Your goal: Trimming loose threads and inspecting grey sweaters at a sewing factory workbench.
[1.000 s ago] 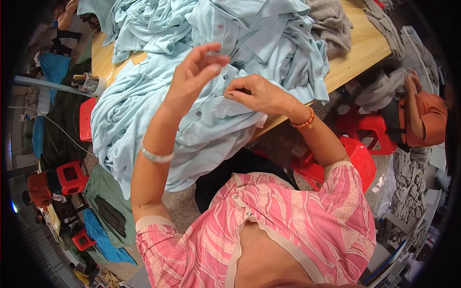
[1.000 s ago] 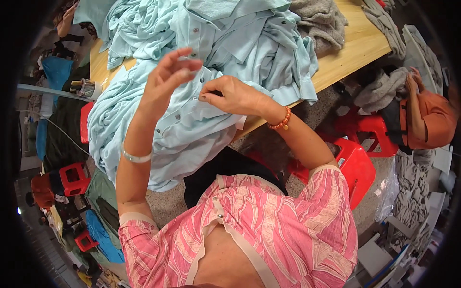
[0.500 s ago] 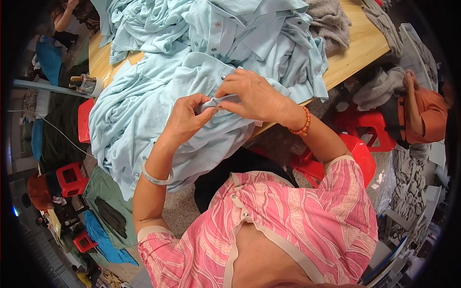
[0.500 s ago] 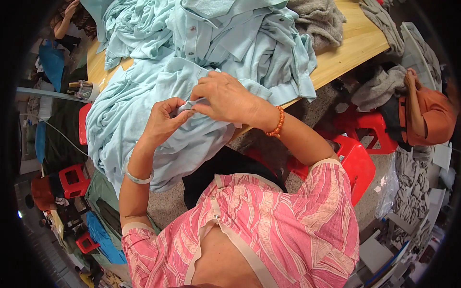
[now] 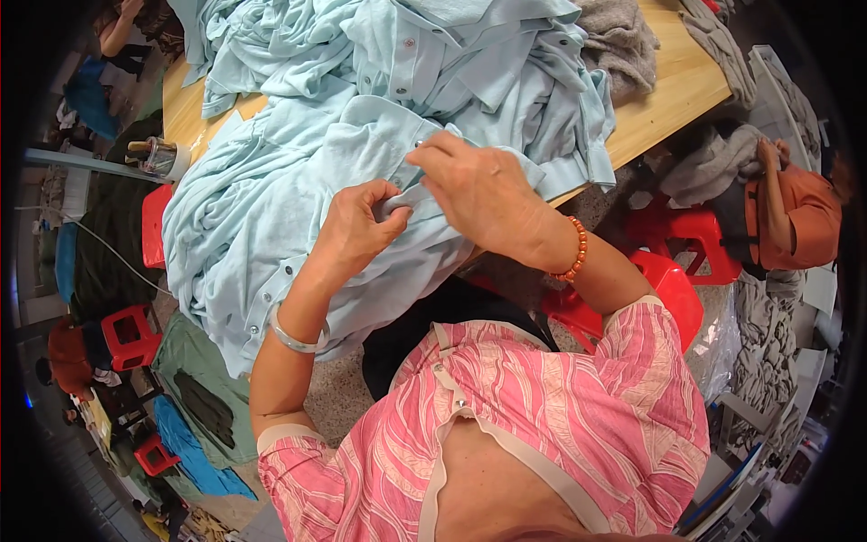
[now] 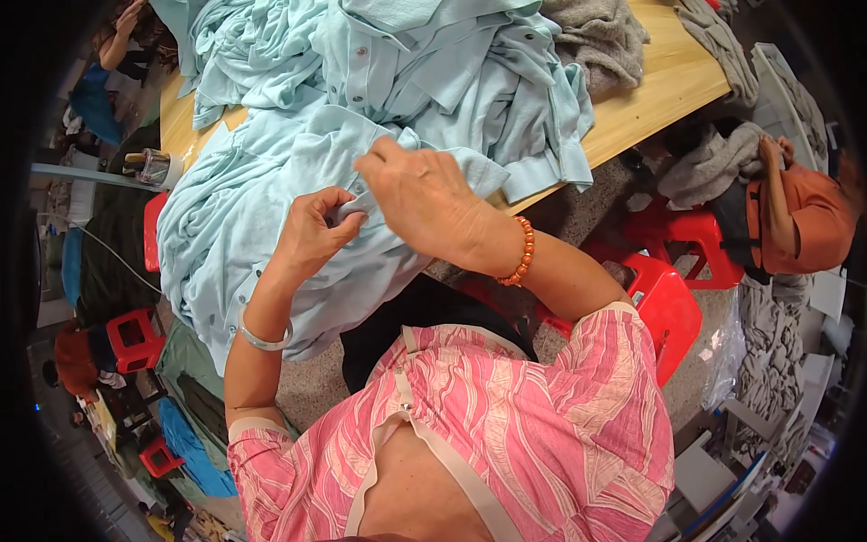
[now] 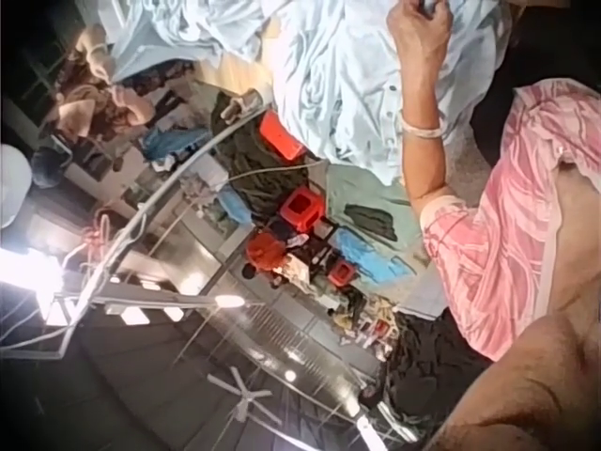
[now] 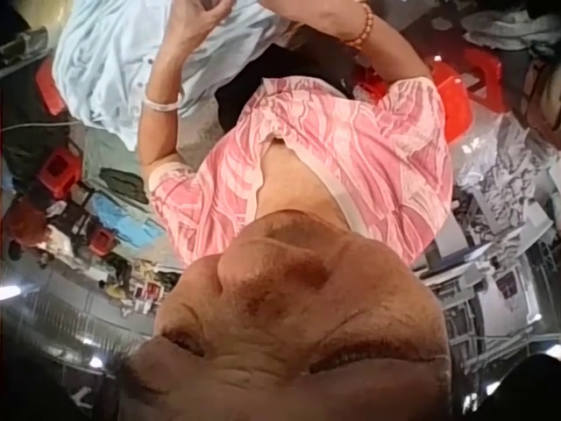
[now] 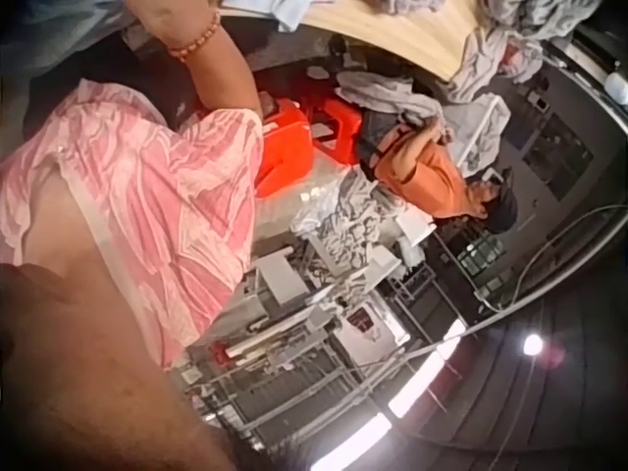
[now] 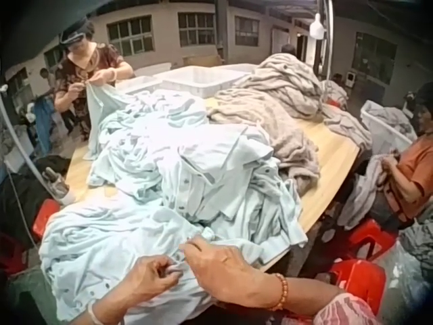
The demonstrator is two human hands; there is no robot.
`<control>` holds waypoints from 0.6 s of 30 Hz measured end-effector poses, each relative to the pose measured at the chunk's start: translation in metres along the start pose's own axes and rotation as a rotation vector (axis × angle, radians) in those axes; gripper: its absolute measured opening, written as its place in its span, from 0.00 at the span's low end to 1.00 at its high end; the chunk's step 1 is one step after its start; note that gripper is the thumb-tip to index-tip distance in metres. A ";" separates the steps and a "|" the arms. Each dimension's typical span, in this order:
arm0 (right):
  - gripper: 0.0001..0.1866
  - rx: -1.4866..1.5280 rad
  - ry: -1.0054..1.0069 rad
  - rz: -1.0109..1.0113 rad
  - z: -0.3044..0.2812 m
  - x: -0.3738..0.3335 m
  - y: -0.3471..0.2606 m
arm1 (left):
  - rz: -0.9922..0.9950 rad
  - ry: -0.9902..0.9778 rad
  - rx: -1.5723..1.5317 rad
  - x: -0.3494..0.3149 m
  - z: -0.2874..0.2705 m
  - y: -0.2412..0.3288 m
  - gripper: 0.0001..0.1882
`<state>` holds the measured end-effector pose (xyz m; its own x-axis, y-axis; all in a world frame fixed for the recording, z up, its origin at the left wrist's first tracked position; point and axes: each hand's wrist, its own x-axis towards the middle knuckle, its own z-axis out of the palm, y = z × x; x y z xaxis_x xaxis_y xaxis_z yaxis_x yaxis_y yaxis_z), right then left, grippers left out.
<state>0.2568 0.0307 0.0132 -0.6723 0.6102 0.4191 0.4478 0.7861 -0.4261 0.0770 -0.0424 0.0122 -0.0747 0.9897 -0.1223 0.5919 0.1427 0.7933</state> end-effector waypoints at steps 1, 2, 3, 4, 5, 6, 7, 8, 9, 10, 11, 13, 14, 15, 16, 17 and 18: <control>0.12 0.119 -0.009 0.001 0.003 -0.002 -0.004 | 0.003 -0.004 -0.001 0.000 0.001 0.001 0.10; 0.12 0.239 -0.018 0.002 0.006 -0.003 -0.005 | 0.018 0.007 -0.007 -0.001 0.002 0.003 0.08; 0.12 0.237 -0.017 0.005 0.012 -0.006 -0.003 | 0.033 0.017 -0.013 -0.002 0.003 0.004 0.06; 0.10 0.285 -0.044 0.001 0.021 -0.008 0.000 | 0.032 0.017 -0.013 -0.003 0.004 0.004 0.06; 0.09 0.333 -0.070 -0.003 0.028 -0.010 0.003 | 0.066 0.034 0.019 -0.005 0.006 0.003 0.06; 0.09 0.334 -0.071 -0.002 0.032 -0.012 0.007 | 0.099 0.050 0.050 -0.006 0.007 0.003 0.06; 0.07 0.394 -0.040 -0.036 0.034 -0.012 0.010 | 0.098 0.051 0.050 -0.006 0.006 0.002 0.06; 0.06 0.453 -0.010 -0.070 0.035 -0.012 0.012 | 0.140 0.063 0.121 -0.007 0.006 0.002 0.07; 0.06 0.455 -0.012 -0.070 0.035 -0.013 0.012 | 0.182 0.074 0.191 -0.007 0.006 0.001 0.08; 0.05 0.517 -0.016 -0.071 0.035 -0.014 0.010 | 0.180 0.076 0.192 -0.008 0.006 -0.002 0.08; 0.05 0.580 -0.020 -0.073 0.035 -0.014 0.008 | 0.241 0.128 0.263 -0.010 0.007 -0.007 0.08; 0.05 0.600 -0.029 -0.073 0.037 -0.015 0.010 | 0.302 0.178 0.334 -0.011 0.008 -0.008 0.08; 0.05 0.618 -0.036 -0.072 0.037 -0.014 0.012 | 0.230 0.136 0.304 -0.011 0.007 -0.003 0.08; 0.05 0.619 -0.037 -0.070 0.037 -0.014 0.013 | 0.157 0.093 0.273 -0.011 0.006 0.000 0.08; 0.06 0.710 -0.110 0.021 0.037 -0.012 0.015 | 0.159 0.092 0.275 -0.011 0.005 0.001 0.08; 0.06 0.801 -0.183 0.114 0.037 -0.011 0.017 | 0.125 0.074 0.263 -0.010 0.003 0.002 0.08; 0.08 0.852 -0.273 0.179 0.039 -0.009 0.021 | 0.091 0.055 0.251 -0.009 0.002 0.002 0.08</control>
<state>0.2491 0.0379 -0.0307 -0.7992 0.5865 0.1316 0.0446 0.2762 -0.9601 0.0809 -0.0509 0.0138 -0.0516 0.9985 -0.0193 0.7781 0.0524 0.6259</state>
